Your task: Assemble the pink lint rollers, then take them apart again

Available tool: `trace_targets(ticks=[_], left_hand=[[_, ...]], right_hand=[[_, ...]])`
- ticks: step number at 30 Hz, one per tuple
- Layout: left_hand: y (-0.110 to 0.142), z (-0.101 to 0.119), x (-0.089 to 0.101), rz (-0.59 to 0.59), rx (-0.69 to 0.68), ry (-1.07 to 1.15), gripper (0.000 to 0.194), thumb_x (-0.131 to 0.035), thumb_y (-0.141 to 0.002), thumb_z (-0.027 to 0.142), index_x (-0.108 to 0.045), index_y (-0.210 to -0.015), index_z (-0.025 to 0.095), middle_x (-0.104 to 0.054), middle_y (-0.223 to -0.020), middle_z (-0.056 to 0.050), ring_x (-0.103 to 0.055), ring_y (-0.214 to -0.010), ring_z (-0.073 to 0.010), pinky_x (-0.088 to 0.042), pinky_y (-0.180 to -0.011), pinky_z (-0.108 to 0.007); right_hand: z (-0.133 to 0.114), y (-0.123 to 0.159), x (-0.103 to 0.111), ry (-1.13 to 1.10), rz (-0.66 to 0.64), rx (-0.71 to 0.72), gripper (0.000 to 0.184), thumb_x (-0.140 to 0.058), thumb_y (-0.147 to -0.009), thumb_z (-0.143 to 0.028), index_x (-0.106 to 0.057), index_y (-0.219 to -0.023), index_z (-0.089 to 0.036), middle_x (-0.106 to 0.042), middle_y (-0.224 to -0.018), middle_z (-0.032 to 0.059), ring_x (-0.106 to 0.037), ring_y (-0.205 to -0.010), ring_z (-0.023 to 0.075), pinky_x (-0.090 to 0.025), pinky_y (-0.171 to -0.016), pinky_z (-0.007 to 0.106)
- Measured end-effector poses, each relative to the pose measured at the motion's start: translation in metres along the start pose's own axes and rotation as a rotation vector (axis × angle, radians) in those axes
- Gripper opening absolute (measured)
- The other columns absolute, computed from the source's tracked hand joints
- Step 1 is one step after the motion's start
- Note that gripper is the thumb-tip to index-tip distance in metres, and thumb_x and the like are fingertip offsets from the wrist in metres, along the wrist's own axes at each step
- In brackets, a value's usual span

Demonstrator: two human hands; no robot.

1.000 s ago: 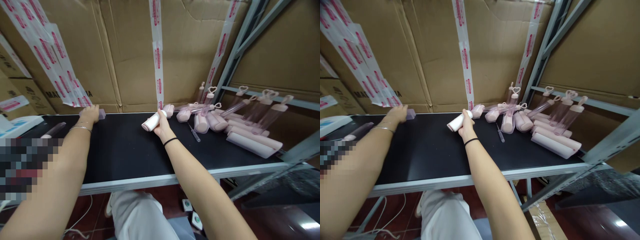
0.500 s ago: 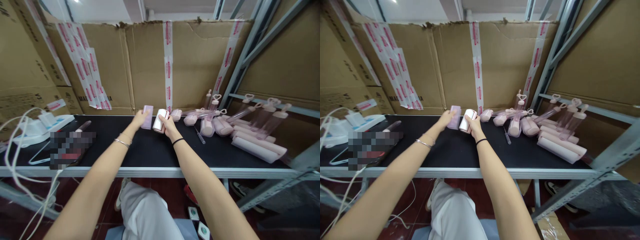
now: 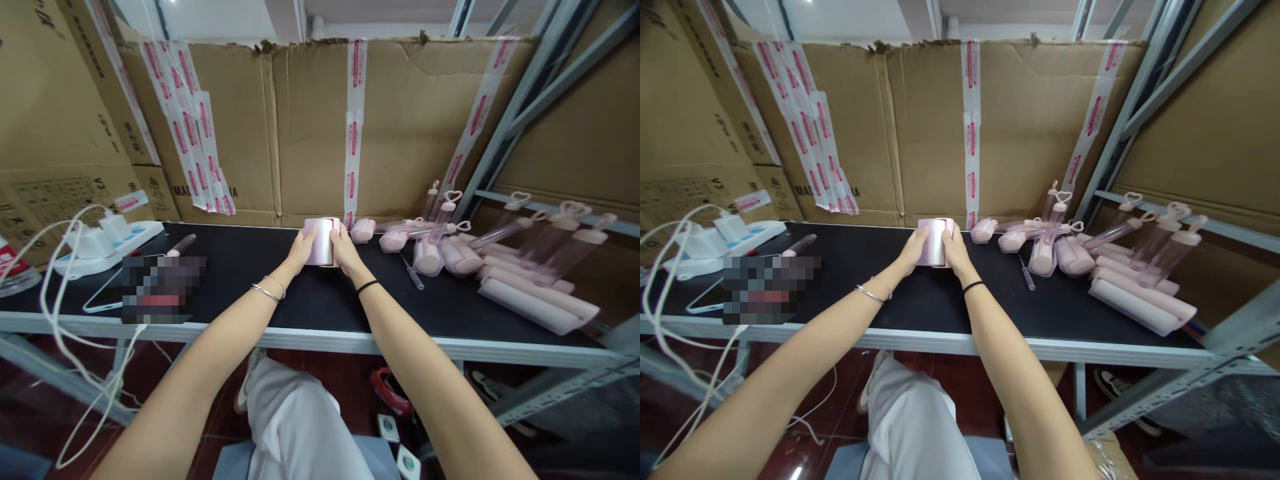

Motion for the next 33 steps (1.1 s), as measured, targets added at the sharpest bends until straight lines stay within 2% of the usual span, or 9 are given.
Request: trace_targets(ticks=[6, 11, 17, 20, 23, 25, 27, 30, 33], left_hand=[[0.003, 0.002, 0.0, 0.006, -0.003, 0.026, 0.046, -0.061, -0.084, 0.052, -0.059, -0.112, 0.015, -0.069, -0.113, -0.01, -0.065, -0.1, -0.0214, -0.048, -0.087, -0.029], [0.005, 0.01, 0.002, 0.028, -0.051, -0.025, 0.041, -0.056, -0.088, 0.048, -0.059, -0.111, 0.015, -0.069, -0.111, -0.01, -0.063, -0.102, -0.0218, -0.047, -0.09, -0.03], [0.007, 0.021, -0.001, -0.042, -0.134, -0.201, 0.045, -0.052, -0.09, 0.048, -0.057, -0.116, 0.011, -0.067, -0.115, -0.014, -0.062, -0.106, -0.0257, -0.045, -0.094, -0.034], [0.009, 0.025, -0.005, -0.082, -0.194, -0.265, 0.049, -0.048, -0.091, 0.049, -0.055, -0.121, 0.011, -0.065, -0.119, -0.014, -0.06, -0.111, -0.0262, -0.044, -0.099, -0.035], [0.01, 0.027, -0.01, -0.149, -0.202, -0.38, 0.051, -0.038, -0.095, 0.049, -0.051, -0.13, 0.014, -0.063, -0.126, -0.013, -0.056, -0.12, -0.0257, -0.041, -0.104, -0.036], [0.007, 0.029, -0.006, -0.143, -0.166, -0.576, 0.052, -0.03, -0.097, 0.05, -0.052, -0.133, 0.018, -0.057, -0.135, -0.013, -0.049, -0.129, -0.0274, -0.036, -0.109, -0.04], [0.0, 0.035, 0.009, -0.084, -0.109, -0.809, 0.056, -0.022, -0.098, 0.053, -0.054, -0.132, 0.022, -0.051, -0.143, -0.012, -0.04, -0.137, -0.0309, -0.031, -0.112, -0.047], [-0.015, 0.055, 0.05, 0.013, -0.016, -1.128, 0.059, -0.024, -0.097, 0.054, -0.052, -0.135, 0.019, -0.049, -0.144, -0.018, -0.04, -0.136, -0.0386, -0.032, -0.108, -0.056], [-0.019, 0.082, 0.133, 0.268, 0.17, -1.444, 0.056, -0.044, -0.094, 0.041, -0.047, -0.136, 0.006, -0.046, -0.144, -0.026, -0.039, -0.136, -0.04, -0.032, -0.109, -0.055]], right_hand=[[0.003, 0.002, -0.003, -0.013, -0.049, 0.005, 0.032, -0.06, -0.086, -0.024, -0.06, -0.118, -0.022, -0.066, -0.104, -0.0022, -0.059, -0.099, 0.0115, -0.039, -0.106, 0.033], [0.0, 0.003, -0.008, 0.07, -0.079, 0.041, 0.04, -0.051, -0.093, -0.037, -0.05, -0.13, -0.022, -0.063, -0.121, 0.0042, -0.06, -0.108, 0.0146, -0.038, -0.108, 0.036], [-0.001, 0.013, -0.018, 0.414, -0.221, -0.027, 0.066, -0.038, -0.094, -0.055, -0.023, -0.149, -0.022, -0.052, -0.14, 0.0141, -0.051, -0.13, 0.0281, -0.035, -0.111, 0.047], [-0.004, 0.019, -0.022, 0.447, -0.248, -0.039, 0.074, -0.034, -0.092, -0.061, -0.015, -0.152, -0.022, -0.046, -0.145, 0.016, -0.044, -0.136, 0.0308, -0.032, -0.113, 0.052], [-0.009, 0.023, -0.029, 0.377, -0.295, 0.013, 0.1, -0.05, -0.082, -0.065, 0.001, -0.152, -0.017, -0.037, -0.15, 0.0197, -0.039, -0.14, 0.0296, -0.029, -0.115, 0.048], [-0.009, 0.024, -0.035, 0.367, -0.337, 0.039, 0.115, -0.064, -0.073, -0.059, 0.007, -0.151, -0.012, -0.034, -0.151, 0.0228, -0.037, -0.142, 0.0301, -0.029, -0.116, 0.047], [-0.008, 0.022, -0.035, 0.425, -0.331, 0.043, 0.114, -0.068, -0.069, -0.048, 0.003, -0.15, -0.01, -0.033, -0.15, 0.0244, -0.036, -0.142, 0.0323, -0.028, -0.115, 0.049], [-0.014, 0.02, -0.033, 0.579, -0.282, 0.098, 0.103, -0.068, -0.068, -0.037, -0.009, -0.149, -0.012, -0.036, -0.148, 0.0242, -0.043, -0.135, 0.035, -0.033, -0.111, 0.052], [-0.025, 0.022, -0.033, 0.73, -0.269, 0.164, 0.089, -0.069, -0.069, -0.034, -0.024, -0.144, -0.015, -0.053, -0.134, 0.0199, -0.056, -0.121, 0.0332, -0.043, -0.1, 0.05]])
Point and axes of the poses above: each hand's wrist, its own y-axis away from the middle knuckle, its own x-axis out of the back of the hand, z = x × y, the point moved 9 cm from there along -y, towards the middle knuckle
